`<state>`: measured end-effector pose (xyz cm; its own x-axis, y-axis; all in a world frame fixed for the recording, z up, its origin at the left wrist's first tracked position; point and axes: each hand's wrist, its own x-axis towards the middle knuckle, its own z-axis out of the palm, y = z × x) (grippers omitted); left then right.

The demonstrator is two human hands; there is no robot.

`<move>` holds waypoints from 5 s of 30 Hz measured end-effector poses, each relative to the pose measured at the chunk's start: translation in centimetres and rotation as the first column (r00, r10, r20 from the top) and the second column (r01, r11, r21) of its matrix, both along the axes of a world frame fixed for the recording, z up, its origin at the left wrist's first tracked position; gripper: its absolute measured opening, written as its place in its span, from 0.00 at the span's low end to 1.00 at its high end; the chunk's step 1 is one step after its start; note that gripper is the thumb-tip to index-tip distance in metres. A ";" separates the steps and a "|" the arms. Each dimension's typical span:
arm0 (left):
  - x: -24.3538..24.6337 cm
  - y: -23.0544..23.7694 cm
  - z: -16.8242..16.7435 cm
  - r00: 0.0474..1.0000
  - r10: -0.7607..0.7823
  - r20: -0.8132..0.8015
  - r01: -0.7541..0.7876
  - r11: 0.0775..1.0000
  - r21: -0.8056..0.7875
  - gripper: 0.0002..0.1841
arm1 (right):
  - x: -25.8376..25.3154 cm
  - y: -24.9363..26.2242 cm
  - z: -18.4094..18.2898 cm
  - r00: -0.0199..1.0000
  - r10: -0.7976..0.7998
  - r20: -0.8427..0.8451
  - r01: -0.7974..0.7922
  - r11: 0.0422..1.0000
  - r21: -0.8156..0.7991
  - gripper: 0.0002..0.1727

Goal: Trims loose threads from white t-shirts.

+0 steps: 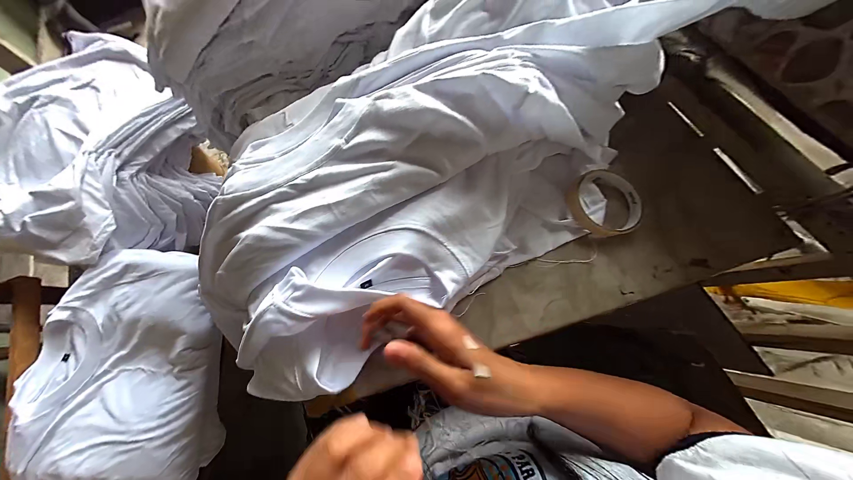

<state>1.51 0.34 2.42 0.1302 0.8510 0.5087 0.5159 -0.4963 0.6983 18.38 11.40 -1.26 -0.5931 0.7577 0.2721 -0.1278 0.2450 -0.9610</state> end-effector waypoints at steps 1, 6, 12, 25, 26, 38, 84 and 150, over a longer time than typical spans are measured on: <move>0.8 2.2 -0.1 0.990 0.049 -0.134 -0.051 0.999 -0.013 0.32 | 1.3 0.3 -0.2 0.988 -0.152 -0.018 0.152 0.988 0.033 0.19; 6.9 10.9 -5.1 0.970 -0.151 -0.190 0.144 0.988 -0.052 0.08 | 8.6 1.7 -0.7 0.809 -0.588 0.003 0.587 0.808 0.045 0.15; 8.6 13.0 -4.1 0.995 -0.026 0.101 0.006 0.981 0.195 0.08 | 10.2 0.6 -3.1 0.729 -0.676 0.106 0.637 0.727 0.257 0.20; 7.1 9.8 -3.7 0.956 -0.191 0.224 0.204 0.978 -0.040 0.15 | 8.7 2.3 -1.6 0.654 -0.747 0.120 0.529 0.565 0.633 0.20; 7.6 9.5 -4.0 0.981 -0.161 0.109 0.163 0.987 -0.008 0.15 | 8.8 2.5 -1.1 0.669 -0.726 0.162 0.506 0.604 0.616 0.23; 6.7 7.9 -5.4 0.949 -0.037 0.314 0.089 0.984 -0.152 0.12 | 7.2 2.6 -1.3 0.906 -0.390 -0.163 0.201 0.736 -0.647 0.10; 7.8 9.0 -6.2 0.976 -0.218 0.012 0.218 0.971 -0.097 0.11 | 4.4 12.8 2.4 0.819 -0.554 0.151 0.360 0.700 0.617 0.14; -10.0 15.1 -7.5 0.807 0.590 0.017 -0.552 0.765 -0.331 0.41 | 0.9 19.3 3.9 0.487 -0.714 0.503 0.285 0.675 0.680 0.19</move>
<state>-8.47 15.44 -5.06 -0.4708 0.8592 0.2003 0.5452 0.1049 0.8317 19.31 30.72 2.64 -0.2973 0.8835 0.3620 0.8008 0.4372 -0.4094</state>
